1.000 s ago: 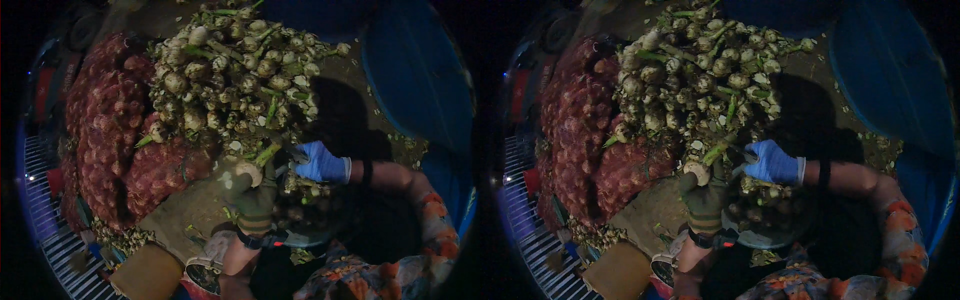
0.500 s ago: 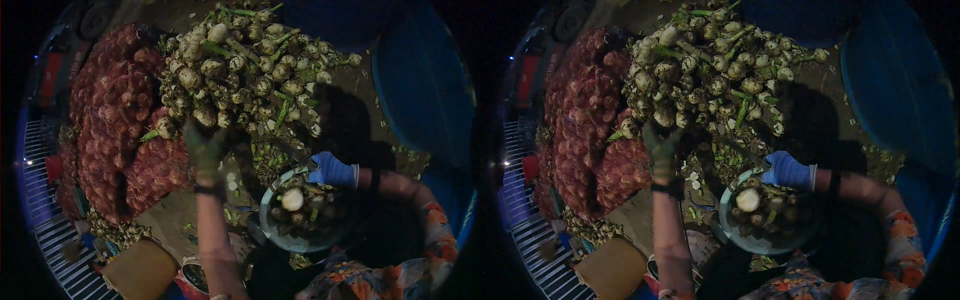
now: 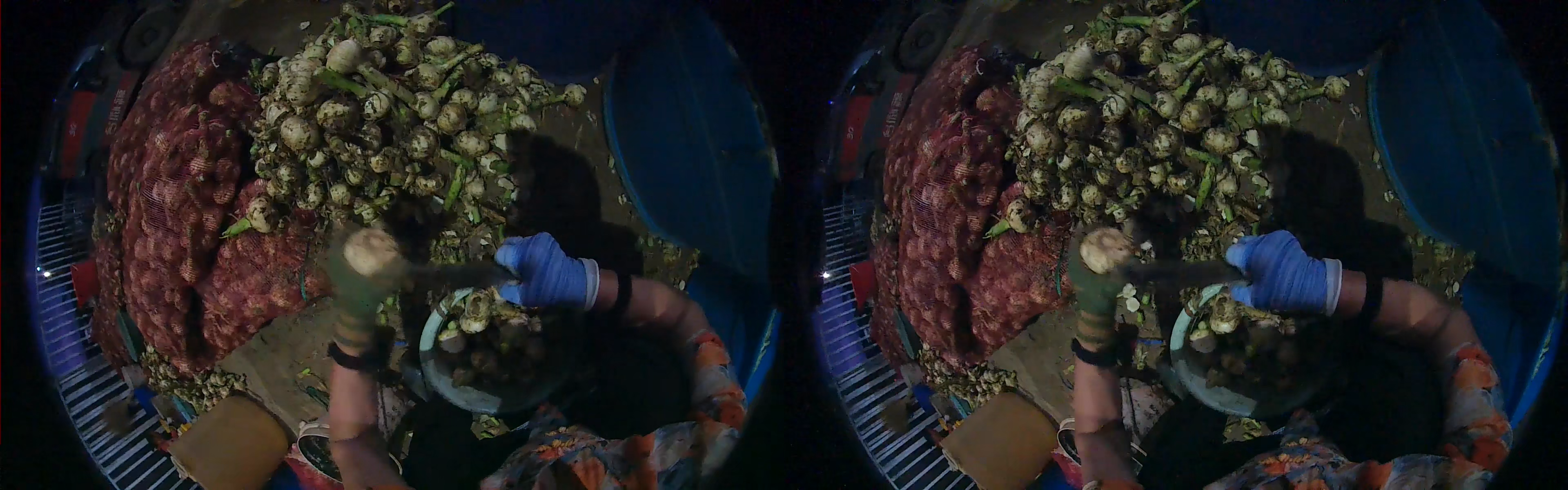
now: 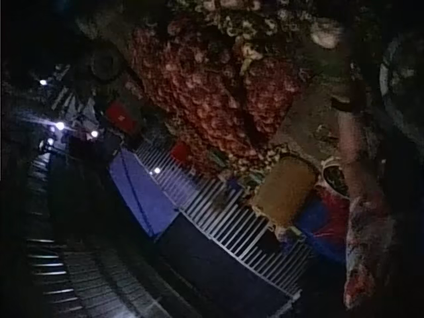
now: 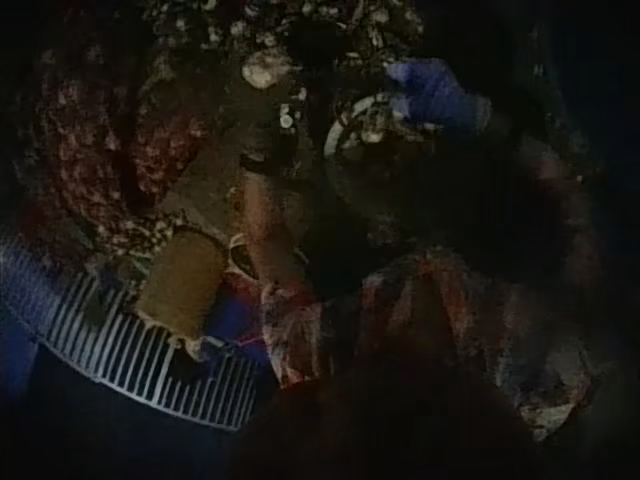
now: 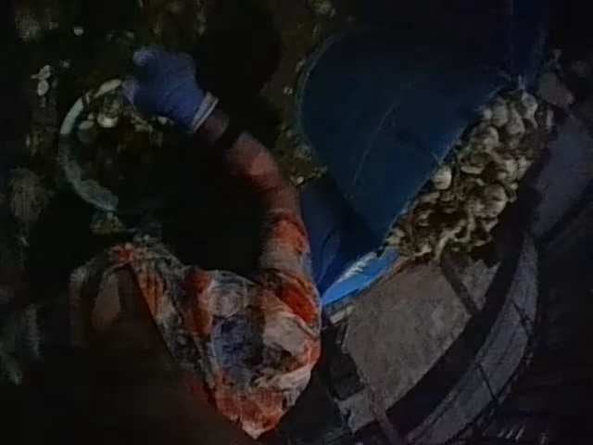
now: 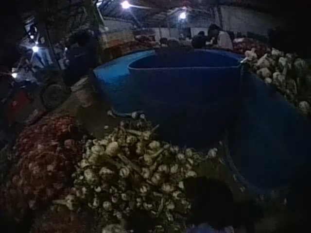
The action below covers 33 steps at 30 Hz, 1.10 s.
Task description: Trimming the roots and stalks of garlic bulbs using a cleaver.
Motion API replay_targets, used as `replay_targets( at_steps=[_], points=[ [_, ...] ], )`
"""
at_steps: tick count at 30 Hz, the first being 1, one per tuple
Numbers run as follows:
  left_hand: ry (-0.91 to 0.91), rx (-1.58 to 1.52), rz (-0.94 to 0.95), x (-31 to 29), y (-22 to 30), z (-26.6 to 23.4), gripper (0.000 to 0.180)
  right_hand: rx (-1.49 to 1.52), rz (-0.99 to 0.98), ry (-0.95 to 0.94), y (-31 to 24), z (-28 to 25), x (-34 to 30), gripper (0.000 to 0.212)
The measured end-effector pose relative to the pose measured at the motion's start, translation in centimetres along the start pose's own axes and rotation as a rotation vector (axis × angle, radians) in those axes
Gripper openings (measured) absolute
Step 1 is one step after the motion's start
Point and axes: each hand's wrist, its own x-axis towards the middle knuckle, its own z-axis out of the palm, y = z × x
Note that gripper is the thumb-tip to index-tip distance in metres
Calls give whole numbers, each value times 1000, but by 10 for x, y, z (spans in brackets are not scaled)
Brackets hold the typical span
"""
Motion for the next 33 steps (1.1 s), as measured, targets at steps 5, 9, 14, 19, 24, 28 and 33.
replay_targets(
  at_steps=[5,9,14,19,24,28,33],
  points=[
    [-400,-250,-374,-72,-15,30,59,-241,-160,-139,-24,-11,2,33],
    [-502,-308,-549,-95,-11,49,56,-246,-183,-214,-31,-12,-1,36],
    [-464,-336,-705,-105,-8,59,51,-229,-186,-260,-25,-4,-10,39],
    [-487,-412,-536,-117,-21,57,55,-248,-153,-255,-11,5,-12,39],
    [-705,80,-95,-98,-38,46,55,-197,-157,-148,9,18,-9,29],
    [-465,-201,-206,-100,-73,38,51,-190,285,-178,54,11,-12,19],
    [-401,-986,-113,-67,-3,51,70,72,169,-46,61,24,-25,20]
  ],
)
